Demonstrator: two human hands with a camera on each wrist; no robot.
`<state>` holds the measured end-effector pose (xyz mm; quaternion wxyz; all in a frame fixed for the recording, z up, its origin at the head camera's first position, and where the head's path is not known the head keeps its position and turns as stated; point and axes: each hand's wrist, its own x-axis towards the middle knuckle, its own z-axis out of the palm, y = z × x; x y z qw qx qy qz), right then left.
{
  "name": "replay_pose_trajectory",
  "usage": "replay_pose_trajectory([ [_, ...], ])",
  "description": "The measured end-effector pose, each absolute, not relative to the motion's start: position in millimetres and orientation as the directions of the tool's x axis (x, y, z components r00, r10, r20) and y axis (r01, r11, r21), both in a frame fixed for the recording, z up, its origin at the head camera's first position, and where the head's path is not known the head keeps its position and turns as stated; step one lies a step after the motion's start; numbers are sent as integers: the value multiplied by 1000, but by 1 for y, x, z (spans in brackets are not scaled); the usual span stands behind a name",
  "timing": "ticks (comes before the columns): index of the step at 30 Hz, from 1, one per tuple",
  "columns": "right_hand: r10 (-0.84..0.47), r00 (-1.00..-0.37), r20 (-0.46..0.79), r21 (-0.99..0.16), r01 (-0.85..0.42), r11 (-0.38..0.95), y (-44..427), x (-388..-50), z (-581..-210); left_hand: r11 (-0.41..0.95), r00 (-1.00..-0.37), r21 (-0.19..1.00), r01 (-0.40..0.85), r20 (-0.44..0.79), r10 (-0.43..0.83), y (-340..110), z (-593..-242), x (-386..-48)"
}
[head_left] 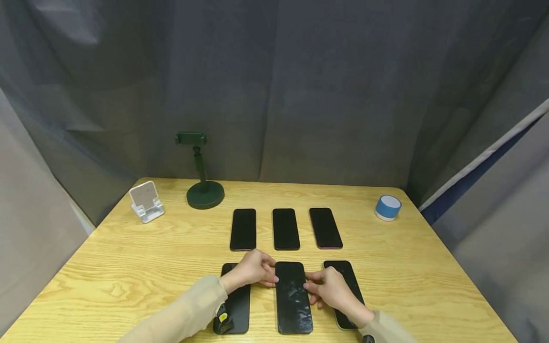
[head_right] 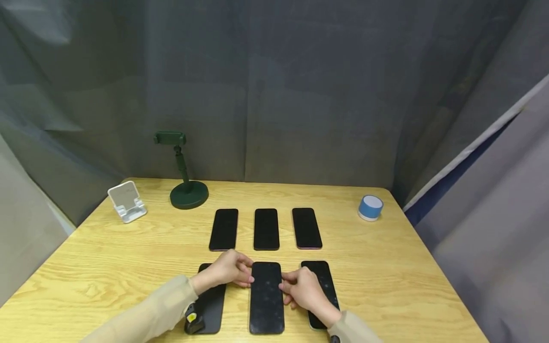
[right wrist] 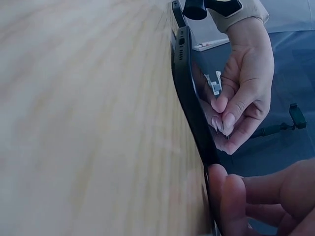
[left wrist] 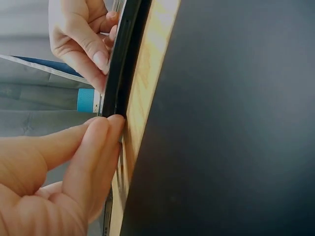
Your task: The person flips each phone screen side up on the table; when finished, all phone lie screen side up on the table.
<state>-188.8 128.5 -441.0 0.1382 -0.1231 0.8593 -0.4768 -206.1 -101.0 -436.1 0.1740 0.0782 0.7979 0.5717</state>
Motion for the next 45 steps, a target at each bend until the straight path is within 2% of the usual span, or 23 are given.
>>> replay_pose_trajectory([
  [20,-287,-946,-148,-818,-46,573,127,-193,-438,322,-932,943,-85,-189,309,-95,-437,-210],
  [36,-308,-938,-160,-815,-51,577,126,-193,-438,315,-927,945,-87,-193,321,-98,-436,-209],
  [41,-366,-917,-158,-835,-73,545,133,-194,-437,392,-927,919,-26,-169,334,-107,-433,-211],
  [45,-376,-915,-146,-846,-82,527,139,-195,-428,463,-920,883,78,-115,374,-120,-425,-213],
])
